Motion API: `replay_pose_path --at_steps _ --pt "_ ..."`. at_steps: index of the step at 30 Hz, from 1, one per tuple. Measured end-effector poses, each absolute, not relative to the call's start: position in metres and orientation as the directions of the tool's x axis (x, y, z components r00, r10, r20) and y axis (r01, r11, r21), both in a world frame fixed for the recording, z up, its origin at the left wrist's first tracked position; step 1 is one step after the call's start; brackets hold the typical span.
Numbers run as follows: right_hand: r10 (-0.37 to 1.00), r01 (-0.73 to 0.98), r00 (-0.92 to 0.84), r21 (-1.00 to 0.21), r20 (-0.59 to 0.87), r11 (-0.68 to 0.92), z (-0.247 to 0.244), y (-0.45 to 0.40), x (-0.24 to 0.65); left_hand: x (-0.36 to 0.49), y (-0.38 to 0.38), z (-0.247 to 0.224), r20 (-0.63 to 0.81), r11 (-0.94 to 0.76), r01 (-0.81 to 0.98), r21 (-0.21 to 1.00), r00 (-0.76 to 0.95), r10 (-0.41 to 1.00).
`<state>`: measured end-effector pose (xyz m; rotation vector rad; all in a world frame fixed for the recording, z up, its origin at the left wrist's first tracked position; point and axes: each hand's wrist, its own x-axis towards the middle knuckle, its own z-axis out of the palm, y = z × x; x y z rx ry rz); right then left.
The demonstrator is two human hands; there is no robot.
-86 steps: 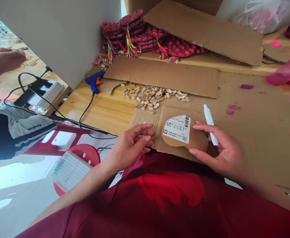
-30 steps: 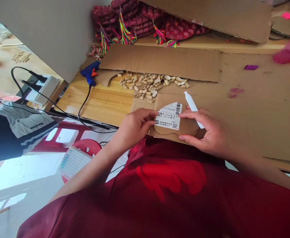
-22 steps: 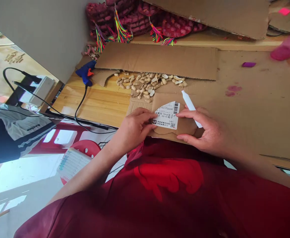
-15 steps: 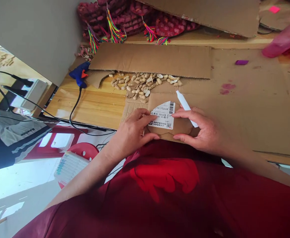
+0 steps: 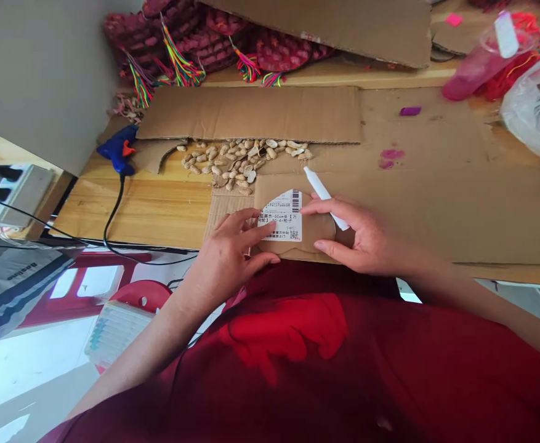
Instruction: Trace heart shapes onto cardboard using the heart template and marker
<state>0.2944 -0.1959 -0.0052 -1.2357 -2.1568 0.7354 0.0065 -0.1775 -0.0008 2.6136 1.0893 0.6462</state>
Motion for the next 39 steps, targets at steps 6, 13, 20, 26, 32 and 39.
replay_pose_path --at_steps 6,13,20,26,32,39 --pt "0.862 0.611 -0.483 -0.645 0.154 0.458 -0.003 -0.195 0.295 0.007 -0.178 -0.001 0.293 -0.681 0.618 0.392 0.618 0.729" --pt "0.874 0.606 -0.46 -0.663 0.159 0.44 -0.009 -0.194 0.295 0.006 -0.177 -0.001 0.287 -0.669 0.623 0.406 0.608 0.74" --pt "0.877 0.62 -0.461 -0.657 0.138 0.429 -0.005 -0.193 0.296 0.008 -0.179 0.006 0.257 -0.681 0.63 0.373 0.635 0.729" --pt "0.869 0.611 -0.472 -0.654 0.151 0.446 -0.004 -0.192 0.295 0.009 -0.176 0.012 0.242 -0.749 0.565 0.345 0.718 0.653" --pt "0.879 0.635 -0.461 -0.648 0.118 0.42 -0.004 -0.19 0.296 0.004 -0.165 0.02 0.209 -0.753 0.524 0.399 0.748 0.63" --pt "0.884 0.647 -0.456 -0.642 0.105 0.41 -0.005 -0.189 0.297 0.0 -0.148 0.027 0.141 -0.74 0.514 0.435 0.772 0.619"
